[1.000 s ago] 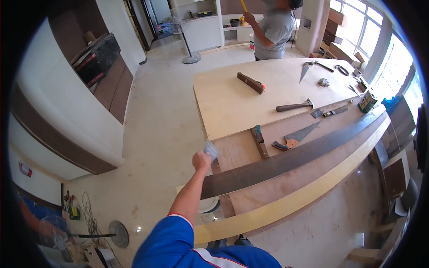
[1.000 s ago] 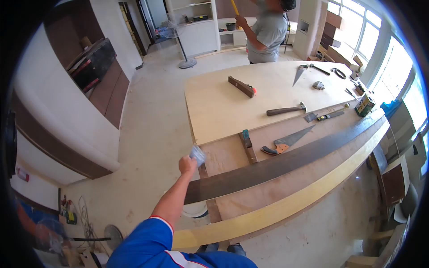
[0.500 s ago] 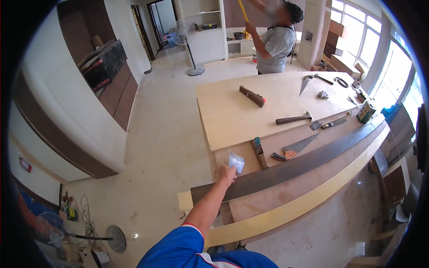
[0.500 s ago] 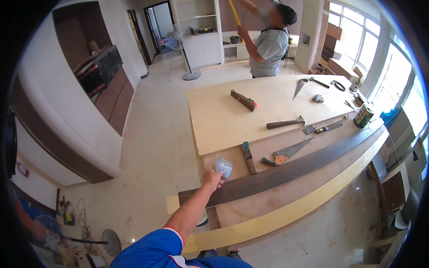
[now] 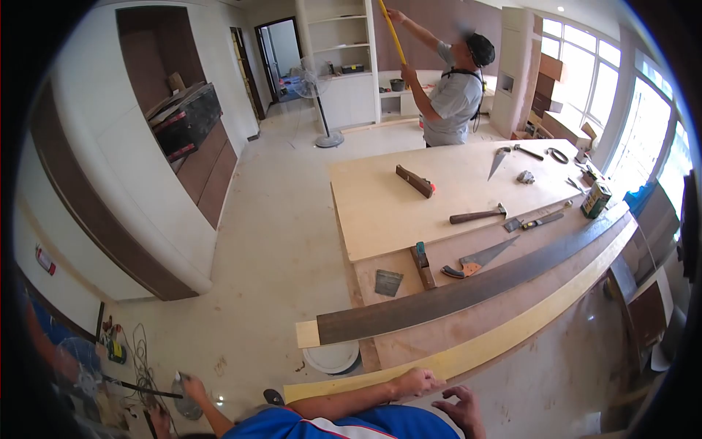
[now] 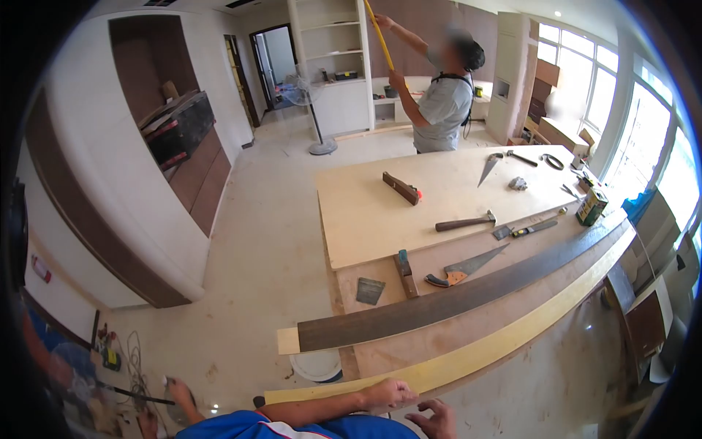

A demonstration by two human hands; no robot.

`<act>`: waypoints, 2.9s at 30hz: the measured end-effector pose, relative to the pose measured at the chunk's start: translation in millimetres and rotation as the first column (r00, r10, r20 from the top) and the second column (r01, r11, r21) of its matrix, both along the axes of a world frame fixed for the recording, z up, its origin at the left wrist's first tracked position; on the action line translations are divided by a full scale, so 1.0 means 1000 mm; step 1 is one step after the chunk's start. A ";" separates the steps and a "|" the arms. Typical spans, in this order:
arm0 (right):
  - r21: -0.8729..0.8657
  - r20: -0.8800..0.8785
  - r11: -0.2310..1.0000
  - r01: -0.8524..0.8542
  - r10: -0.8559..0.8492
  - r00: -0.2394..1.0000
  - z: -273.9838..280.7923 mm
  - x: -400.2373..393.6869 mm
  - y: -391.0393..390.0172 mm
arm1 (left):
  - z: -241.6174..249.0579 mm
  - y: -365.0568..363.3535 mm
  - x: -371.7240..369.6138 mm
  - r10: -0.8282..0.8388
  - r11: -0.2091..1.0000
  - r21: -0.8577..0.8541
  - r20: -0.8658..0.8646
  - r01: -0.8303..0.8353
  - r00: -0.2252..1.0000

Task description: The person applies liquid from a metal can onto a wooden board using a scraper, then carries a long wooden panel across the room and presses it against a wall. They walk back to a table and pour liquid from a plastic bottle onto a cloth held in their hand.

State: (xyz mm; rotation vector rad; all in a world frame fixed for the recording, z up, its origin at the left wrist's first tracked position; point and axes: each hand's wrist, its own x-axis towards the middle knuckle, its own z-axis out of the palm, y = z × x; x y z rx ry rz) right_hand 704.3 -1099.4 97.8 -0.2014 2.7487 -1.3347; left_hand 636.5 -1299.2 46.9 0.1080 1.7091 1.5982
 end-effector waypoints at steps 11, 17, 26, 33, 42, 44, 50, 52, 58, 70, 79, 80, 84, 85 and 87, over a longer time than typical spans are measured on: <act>0.262 -0.299 0.944 -0.200 0.276 0.913 0.005 -0.028 -0.032 | 0.026 -0.010 0.013 -0.074 0.988 0.122 -0.192 0.099 0.979; 0.226 -0.294 0.913 -0.339 0.395 0.870 0.007 -0.025 -0.038 | 0.014 -0.011 0.024 -0.032 0.994 -0.104 -0.628 -0.042 0.777; 0.263 -0.319 0.898 -0.353 0.426 0.847 -0.008 -0.032 -0.047 | 0.010 -0.026 0.037 0.268 0.962 -0.038 -0.033 -0.269 0.963; 0.164 -0.417 0.890 -0.425 0.453 0.788 -0.028 -0.027 -0.075 | 0.033 -0.057 0.081 0.459 0.840 0.175 0.275 -0.514 0.845; 0.131 -0.373 0.786 -0.604 0.604 0.705 -0.037 -0.006 -0.146 | 0.041 -0.111 0.149 0.598 0.765 0.182 0.153 -0.618 0.786; 0.147 -0.359 0.765 -0.627 0.632 0.687 -0.034 0.000 -0.159 | 0.038 -0.125 0.159 0.615 0.755 0.190 0.125 -0.627 0.779; 0.167 -0.385 0.735 -0.657 0.662 0.643 -0.012 0.034 -0.226 | 0.037 -0.190 0.199 0.645 0.679 0.316 0.174 -0.662 0.744; 0.147 -0.419 0.724 -0.674 0.663 0.620 -0.010 0.054 -0.264 | 0.034 -0.225 0.223 0.639 0.645 0.367 0.222 -0.670 0.736; 0.138 -0.329 0.686 -0.714 0.712 0.620 -0.017 0.136 -0.382 | 0.014 -0.344 0.322 0.678 0.640 0.376 0.134 -0.670 0.723; 0.059 -0.248 0.531 -0.845 0.828 0.503 -0.026 0.203 -0.563 | -0.020 -0.506 0.433 0.950 0.304 -0.002 -0.075 -0.953 0.303; -0.141 0.109 0.536 -0.832 0.844 0.525 -0.102 0.134 -0.696 | -0.037 -0.662 0.467 0.992 0.118 -0.108 0.055 -0.987 0.113; -0.213 0.131 0.524 -0.825 0.852 0.507 -0.107 0.130 -0.724 | -0.026 -0.685 0.468 0.994 0.082 -0.113 0.085 -0.990 0.073; -0.174 0.176 0.405 -0.897 0.910 0.376 -0.082 0.110 -0.840 | 0.000 -0.766 0.455 0.992 -0.097 -0.162 -0.096 -0.982 -0.082; -0.187 0.083 0.365 -0.912 0.931 0.356 -0.077 0.106 -0.871 | 0.001 -0.788 0.450 0.979 -0.122 -0.172 -0.184 -0.977 -0.090; -0.194 -0.088 0.280 -0.940 0.950 0.301 -0.073 0.101 -0.923 | 0.020 -0.819 0.438 0.969 -0.144 -0.133 -0.222 -0.981 -0.113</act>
